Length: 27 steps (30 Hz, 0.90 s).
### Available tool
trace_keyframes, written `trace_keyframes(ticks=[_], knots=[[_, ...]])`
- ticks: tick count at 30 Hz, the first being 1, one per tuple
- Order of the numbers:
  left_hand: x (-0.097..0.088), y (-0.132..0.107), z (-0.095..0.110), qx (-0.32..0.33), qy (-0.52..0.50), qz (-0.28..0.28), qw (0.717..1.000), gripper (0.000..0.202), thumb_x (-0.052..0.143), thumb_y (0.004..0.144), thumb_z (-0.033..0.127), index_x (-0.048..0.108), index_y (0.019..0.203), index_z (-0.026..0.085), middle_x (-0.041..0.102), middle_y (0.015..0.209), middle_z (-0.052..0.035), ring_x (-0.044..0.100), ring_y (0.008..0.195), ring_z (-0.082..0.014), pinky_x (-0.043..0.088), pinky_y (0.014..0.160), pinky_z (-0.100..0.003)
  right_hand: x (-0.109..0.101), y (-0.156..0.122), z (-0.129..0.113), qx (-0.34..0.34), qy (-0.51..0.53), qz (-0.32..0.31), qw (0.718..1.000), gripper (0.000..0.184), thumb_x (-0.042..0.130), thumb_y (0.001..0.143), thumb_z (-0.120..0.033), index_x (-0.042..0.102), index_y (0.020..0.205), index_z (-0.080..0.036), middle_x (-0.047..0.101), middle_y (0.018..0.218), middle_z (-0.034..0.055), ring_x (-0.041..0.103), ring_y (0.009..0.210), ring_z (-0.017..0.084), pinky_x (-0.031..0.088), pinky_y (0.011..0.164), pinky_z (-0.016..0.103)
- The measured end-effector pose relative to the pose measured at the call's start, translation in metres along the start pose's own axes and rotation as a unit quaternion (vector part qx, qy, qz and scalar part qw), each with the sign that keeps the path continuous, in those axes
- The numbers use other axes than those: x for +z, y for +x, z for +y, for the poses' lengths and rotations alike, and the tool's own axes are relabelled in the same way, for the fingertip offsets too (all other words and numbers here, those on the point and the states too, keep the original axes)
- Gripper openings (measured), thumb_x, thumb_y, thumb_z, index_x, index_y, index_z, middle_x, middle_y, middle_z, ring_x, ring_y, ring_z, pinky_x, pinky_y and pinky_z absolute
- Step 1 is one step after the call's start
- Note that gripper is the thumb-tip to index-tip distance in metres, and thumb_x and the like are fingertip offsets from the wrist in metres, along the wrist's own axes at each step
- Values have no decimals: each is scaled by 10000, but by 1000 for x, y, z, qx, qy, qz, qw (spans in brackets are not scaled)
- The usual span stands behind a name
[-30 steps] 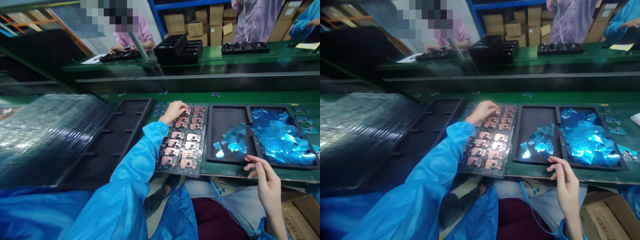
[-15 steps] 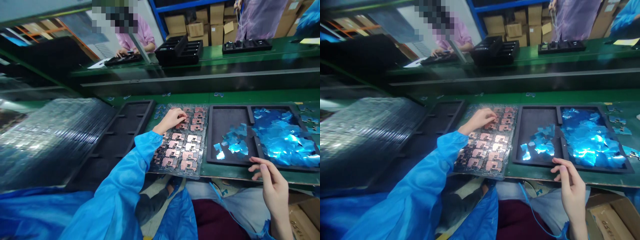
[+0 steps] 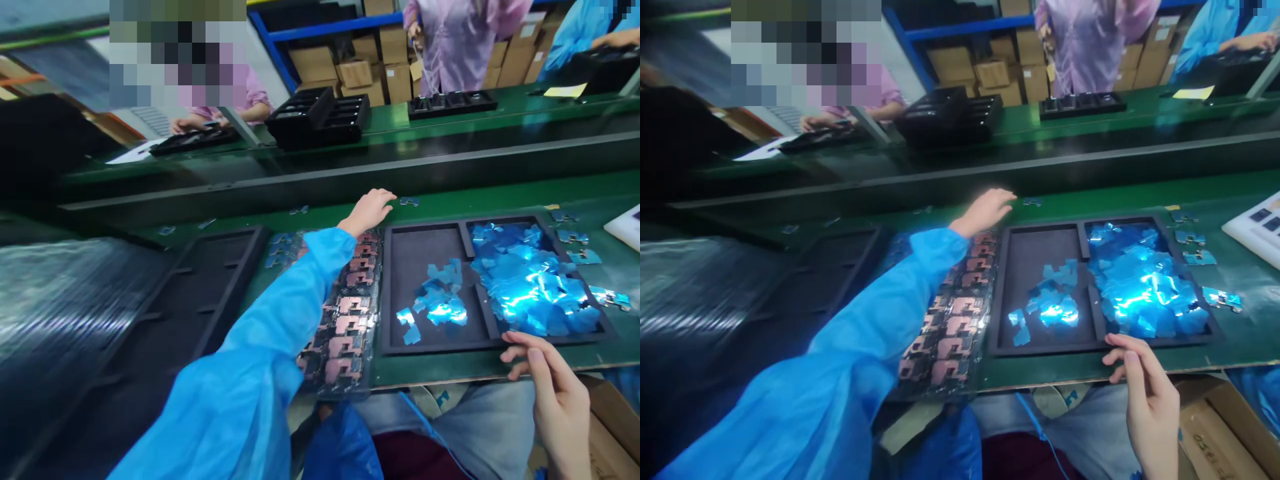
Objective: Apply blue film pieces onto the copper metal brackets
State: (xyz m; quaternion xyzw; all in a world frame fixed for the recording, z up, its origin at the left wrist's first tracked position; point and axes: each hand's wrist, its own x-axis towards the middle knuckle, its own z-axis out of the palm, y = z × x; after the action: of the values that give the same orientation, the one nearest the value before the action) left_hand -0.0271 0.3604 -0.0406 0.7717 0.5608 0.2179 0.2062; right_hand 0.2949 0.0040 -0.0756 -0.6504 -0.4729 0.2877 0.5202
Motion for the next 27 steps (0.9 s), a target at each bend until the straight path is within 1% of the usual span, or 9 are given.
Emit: trace_keyframes(ticks=[3,5,10,13,16,18,20,23,27], knots=[[33,46,14,-11,-6,-25,1000,262,693,932,75,755,1175,149,704,1444,-163,590,1386,-303,383,1261,-490,-8,-2,5,-8,-10,4,1000,311,635,1063,-490,836,1120,-260,801,970,74,682,607,178,621,583,310],[44,60,20,-21,-13,-28,999,210,738,968,169,740,1178,148,714,1393,-147,618,1346,-306,432,1221,-530,-14,-5,8,-12,-12,6,1000,307,642,1059,-485,839,1128,-258,800,945,71,684,602,178,626,574,305],[33,43,38,-53,-70,-8,996,164,781,967,295,726,991,142,760,1125,-94,679,1173,-288,528,1092,-492,-11,-8,3,11,-3,32,999,308,635,1066,-482,839,1115,-256,792,943,68,672,620,175,630,587,310],[17,-4,63,-64,-149,-23,986,169,722,959,291,734,981,124,783,973,-78,726,1006,-240,582,986,-414,11,4,-14,4,51,10,999,262,648,1064,-444,817,1160,-267,800,1031,77,709,699,185,639,597,312],[7,-79,97,-65,-236,-69,967,273,787,891,366,768,1047,142,821,994,-81,765,893,-210,636,867,-368,41,23,-35,-21,110,-10,994,325,671,1050,-406,739,1324,-244,798,1188,106,762,837,181,653,648,284],[3,-134,121,-84,-323,-106,937,289,858,831,397,787,989,166,827,953,-82,778,867,-217,645,828,-347,60,34,-49,-34,135,-26,990,403,711,1020,-404,692,1385,-236,780,1228,107,766,877,173,650,667,267],[2,-181,142,-114,-391,-125,905,264,900,799,383,786,927,182,819,898,-70,778,825,-214,642,787,-326,75,39,-59,-41,153,-49,986,357,763,976,-402,720,1287,-230,783,1123,70,752,837,156,637,652,245],[6,-229,162,-142,-434,-64,887,206,905,795,324,757,848,192,772,822,-27,751,767,-184,626,736,-281,88,33,-65,-46,174,-66,981,190,781,952,-399,743,1012,-222,744,880,7,717,730,139,593,584,220],[23,-257,167,-155,-458,21,875,194,903,770,268,728,811,196,710,764,14,717,715,-146,612,698,-229,95,18,-61,-77,189,-51,978,223,749,958,-395,684,835,-219,680,739,-22,643,602,119,538,529,226]])
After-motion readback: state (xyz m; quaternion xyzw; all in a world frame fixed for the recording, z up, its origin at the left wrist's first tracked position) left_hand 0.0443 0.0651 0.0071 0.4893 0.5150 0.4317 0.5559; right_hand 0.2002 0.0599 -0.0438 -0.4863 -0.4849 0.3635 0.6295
